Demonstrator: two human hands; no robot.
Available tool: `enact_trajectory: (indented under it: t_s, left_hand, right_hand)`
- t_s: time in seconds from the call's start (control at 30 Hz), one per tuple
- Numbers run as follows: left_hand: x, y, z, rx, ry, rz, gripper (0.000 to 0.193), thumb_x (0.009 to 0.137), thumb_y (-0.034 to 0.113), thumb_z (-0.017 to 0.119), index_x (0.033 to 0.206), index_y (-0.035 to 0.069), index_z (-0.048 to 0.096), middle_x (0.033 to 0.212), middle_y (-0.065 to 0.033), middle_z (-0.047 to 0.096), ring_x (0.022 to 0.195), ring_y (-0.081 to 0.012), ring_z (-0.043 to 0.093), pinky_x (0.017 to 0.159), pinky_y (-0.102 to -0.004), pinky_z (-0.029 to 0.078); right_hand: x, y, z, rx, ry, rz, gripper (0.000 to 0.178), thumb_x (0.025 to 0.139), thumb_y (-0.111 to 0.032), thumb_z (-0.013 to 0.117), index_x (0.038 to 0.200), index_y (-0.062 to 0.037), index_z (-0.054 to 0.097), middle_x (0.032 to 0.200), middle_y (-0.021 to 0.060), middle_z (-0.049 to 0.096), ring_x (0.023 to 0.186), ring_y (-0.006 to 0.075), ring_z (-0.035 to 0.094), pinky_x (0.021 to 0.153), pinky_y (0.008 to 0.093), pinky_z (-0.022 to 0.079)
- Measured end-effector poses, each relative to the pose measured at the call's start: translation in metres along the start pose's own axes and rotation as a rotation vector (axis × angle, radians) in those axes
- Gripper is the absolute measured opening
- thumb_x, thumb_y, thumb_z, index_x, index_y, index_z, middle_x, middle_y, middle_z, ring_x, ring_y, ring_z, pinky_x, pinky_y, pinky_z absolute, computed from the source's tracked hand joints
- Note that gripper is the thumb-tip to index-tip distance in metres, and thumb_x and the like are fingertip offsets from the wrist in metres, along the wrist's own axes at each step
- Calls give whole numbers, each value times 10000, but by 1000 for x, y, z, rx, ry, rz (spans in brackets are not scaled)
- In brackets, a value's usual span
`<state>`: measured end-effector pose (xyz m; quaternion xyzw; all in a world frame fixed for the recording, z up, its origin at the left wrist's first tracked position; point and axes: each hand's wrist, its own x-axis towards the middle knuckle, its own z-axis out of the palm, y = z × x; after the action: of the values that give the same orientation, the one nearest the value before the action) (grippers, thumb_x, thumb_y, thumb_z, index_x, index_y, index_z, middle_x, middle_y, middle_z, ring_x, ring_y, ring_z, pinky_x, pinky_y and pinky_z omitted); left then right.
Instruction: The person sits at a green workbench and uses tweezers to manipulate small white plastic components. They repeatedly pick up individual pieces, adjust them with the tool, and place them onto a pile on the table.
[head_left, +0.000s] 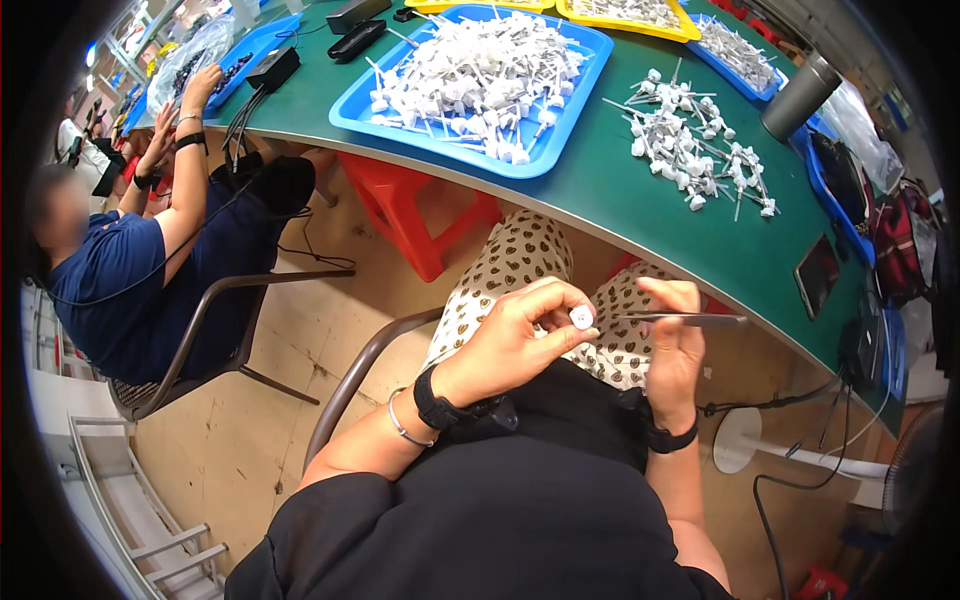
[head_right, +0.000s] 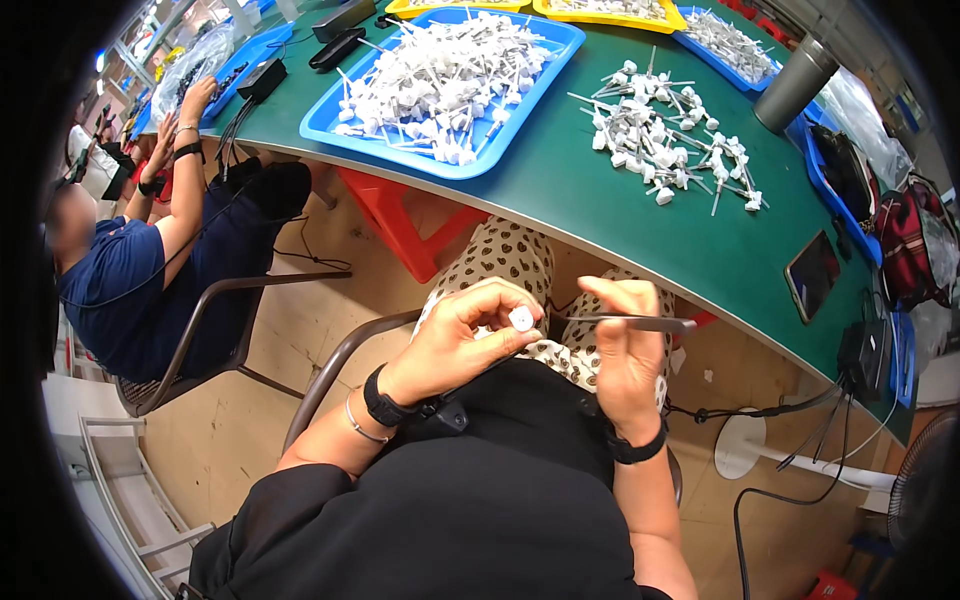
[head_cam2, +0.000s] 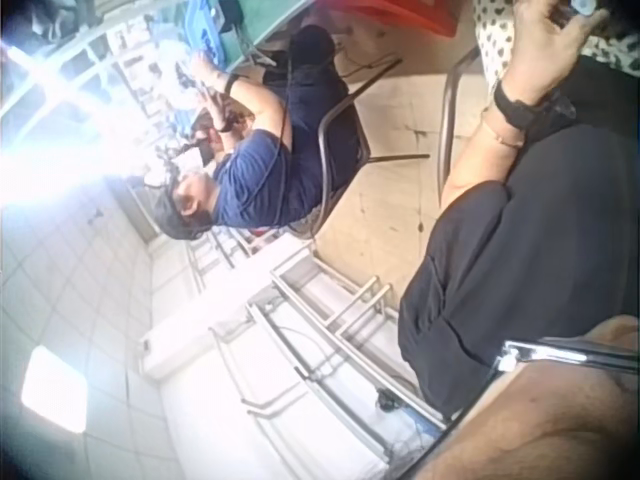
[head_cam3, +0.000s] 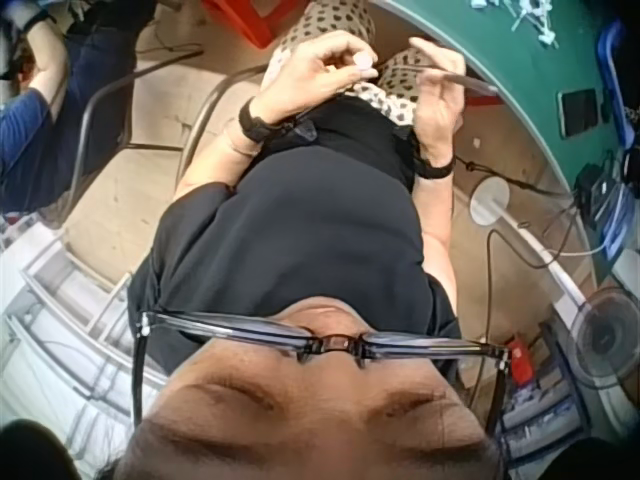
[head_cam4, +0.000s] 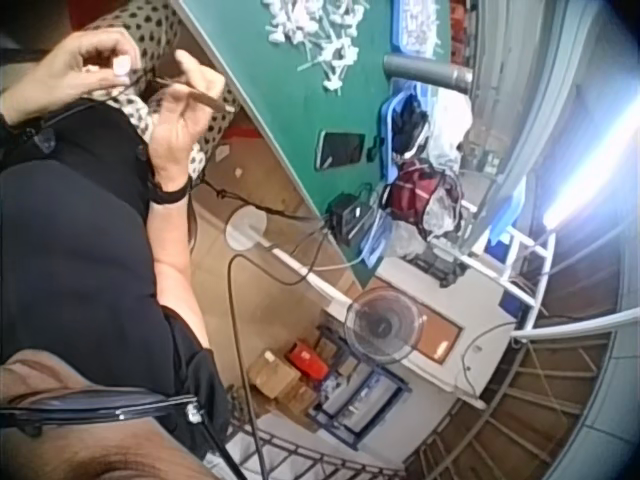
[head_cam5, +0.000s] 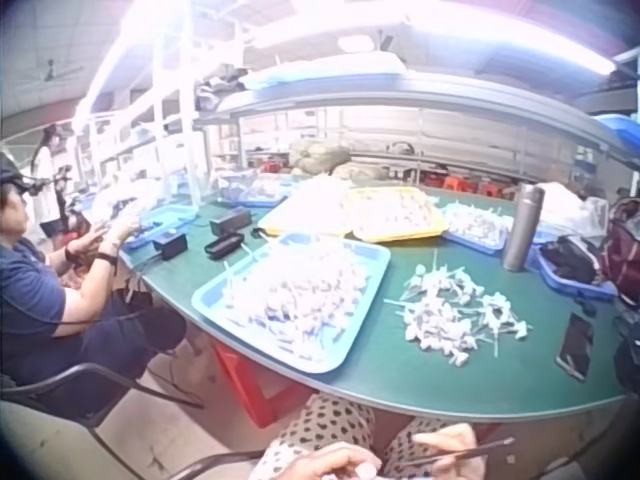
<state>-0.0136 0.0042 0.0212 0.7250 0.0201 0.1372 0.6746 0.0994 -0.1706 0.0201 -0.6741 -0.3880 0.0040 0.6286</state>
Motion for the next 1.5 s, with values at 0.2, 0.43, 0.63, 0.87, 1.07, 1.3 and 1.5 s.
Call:
enact_trajectory:
  t_s: [0.2, 0.43, 0.63, 0.87, 1.07, 1.3, 1.5]
  left_hand:
    - [0, 1, 4, 136, 79, 55, 131, 895, 96, 735, 997, 18, 712, 930, -40, 686, 750, -87, 625, 659, -236, 507]
    - [-1, 2, 5, 168, 105, 63, 116, 902, 110, 727, 979, 24, 745, 879, -41, 692, 722, -106, 629, 640, -249, 502]
    - [-1, 3, 4, 173, 101, 51, 108, 900, 103, 727, 967, 20, 745, 880, -42, 692, 725, -108, 624, 639, -250, 496]
    - [-1, -1, 5, 141, 81, 27, 96, 900, 92, 724, 961, 20, 742, 879, -41, 685, 724, -102, 613, 637, -249, 486]
    - [-1, -1, 6, 104, 69, -8, 87, 902, 86, 722, 961, 24, 739, 872, -38, 677, 716, -91, 601, 619, -239, 473]
    - [0, -6, 7, 105, 39, 23, 71, 905, 64, 712, 952, 16, 733, 888, -45, 680, 725, -96, 616, 624, -239, 482]
    - [-2, -10, 10, 75, 60, 9, 68, 905, 57, 711, 951, 9, 725, 893, -41, 677, 716, -86, 613, 621, -228, 479]
  right_hand:
    - [-1, -27, 2, 556, 68, 134, 274, 960, -158, 663, 1134, 51, 637, 1091, 114, 587, 892, 185, 675, 794, 316, 579]
    - [-7, -33, 6, 328, -20, 118, 211, 876, -26, 736, 1065, 52, 682, 1043, 140, 690, 921, 205, 698, 787, 289, 573]
    - [-10, -23, 7, 128, 6, -11, 198, 867, -12, 740, 1048, 48, 687, 989, 145, 710, 881, 213, 693, 769, 303, 562]
    - [-9, -21, 9, 55, -11, -71, 147, 858, -6, 744, 984, 38, 680, 957, 146, 718, 846, 232, 700, 750, 306, 561]
    - [-13, -16, 11, 99, 7, -6, 105, 909, -19, 698, 983, 37, 649, 947, 141, 705, 812, 214, 701, 746, 320, 571]
    - [-12, -6, 17, 731, 116, 389, 147, 986, -127, 626, 1039, 10, 614, 953, 136, 690, 825, 198, 694, 774, 334, 589]
    - [-11, -8, 16, 666, 120, 314, 122, 977, -90, 627, 1039, 14, 613, 965, 142, 690, 858, 206, 699, 789, 343, 599]
